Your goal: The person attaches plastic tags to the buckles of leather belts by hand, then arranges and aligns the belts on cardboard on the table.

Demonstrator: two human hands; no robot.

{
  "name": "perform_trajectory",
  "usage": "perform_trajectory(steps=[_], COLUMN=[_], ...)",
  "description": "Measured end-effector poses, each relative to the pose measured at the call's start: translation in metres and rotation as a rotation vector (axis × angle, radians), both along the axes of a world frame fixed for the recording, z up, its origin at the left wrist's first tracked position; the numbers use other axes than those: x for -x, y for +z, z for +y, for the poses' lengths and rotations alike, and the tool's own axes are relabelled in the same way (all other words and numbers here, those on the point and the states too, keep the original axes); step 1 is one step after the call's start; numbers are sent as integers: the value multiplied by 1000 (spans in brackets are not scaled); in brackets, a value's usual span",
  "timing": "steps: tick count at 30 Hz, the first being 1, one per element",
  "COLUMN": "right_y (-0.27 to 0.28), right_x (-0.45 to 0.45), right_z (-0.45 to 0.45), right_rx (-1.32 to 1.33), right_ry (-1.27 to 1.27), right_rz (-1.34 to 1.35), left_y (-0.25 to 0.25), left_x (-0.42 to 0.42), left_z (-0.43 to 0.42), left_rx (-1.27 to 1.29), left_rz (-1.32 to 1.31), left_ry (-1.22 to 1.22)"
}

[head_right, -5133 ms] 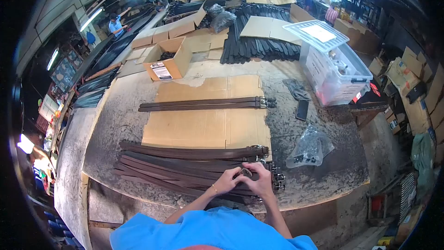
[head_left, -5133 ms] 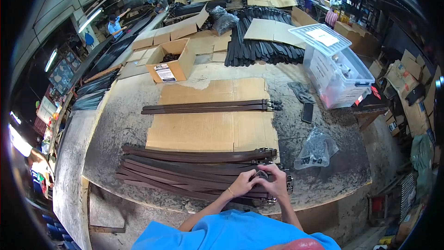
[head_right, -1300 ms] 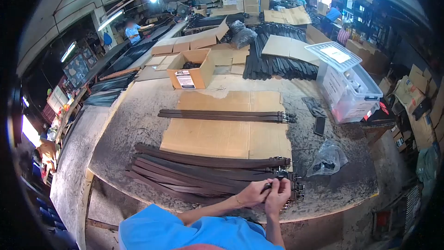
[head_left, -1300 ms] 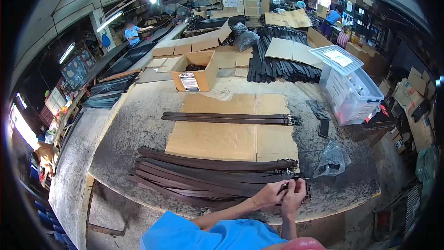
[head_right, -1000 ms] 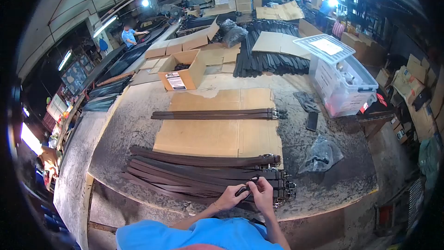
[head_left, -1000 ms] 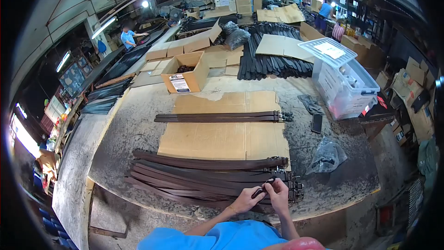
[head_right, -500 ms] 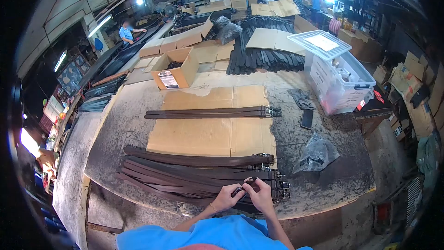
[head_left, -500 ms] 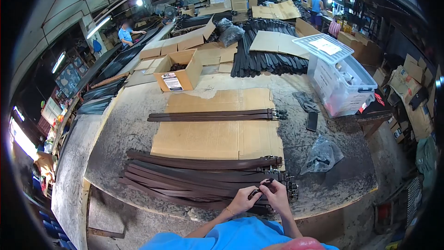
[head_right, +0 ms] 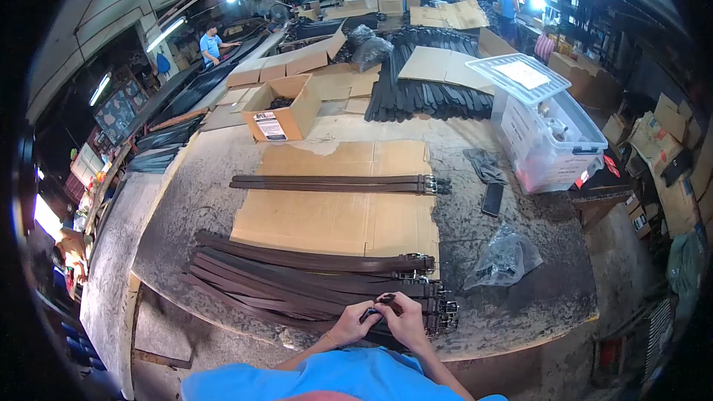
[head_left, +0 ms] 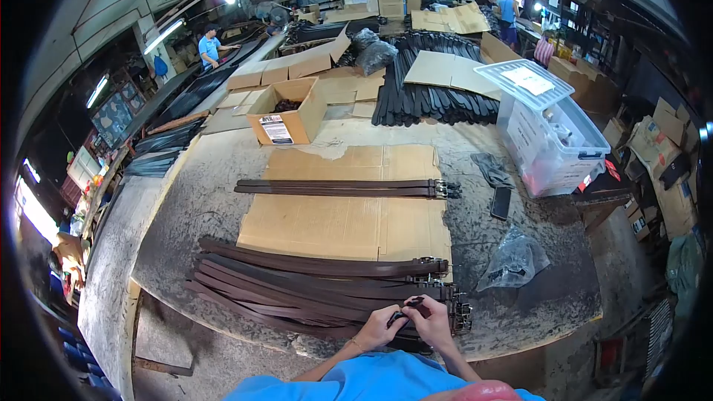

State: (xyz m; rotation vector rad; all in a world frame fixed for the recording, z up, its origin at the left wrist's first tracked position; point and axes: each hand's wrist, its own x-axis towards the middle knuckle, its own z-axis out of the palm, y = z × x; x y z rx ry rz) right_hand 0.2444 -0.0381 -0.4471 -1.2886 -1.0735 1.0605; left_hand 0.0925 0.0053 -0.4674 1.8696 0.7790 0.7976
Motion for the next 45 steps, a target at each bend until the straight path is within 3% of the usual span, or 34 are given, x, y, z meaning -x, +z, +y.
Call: perform_trajectory(steps=[9,14,31,41,45], right_y=[-17,-14,-4,-6,-5], right_x=[4,-8,-18,-12,-13], right_z=[-5,-2,7,2,3], right_rx=[-20,21,-41,24,-46], right_ry=[-108,-47,164,98,84], right_rz=[81,154,83,80,-49], left_y=[7,12,15,11,13], left_x=[-2,-9,-9,-4,-1], left_z=[3,8,-5,-5,2], left_rx=[41,33,-74,-33,17], left_rz=[100,72,2,29,72], left_ry=[-28,-60,67,73,6])
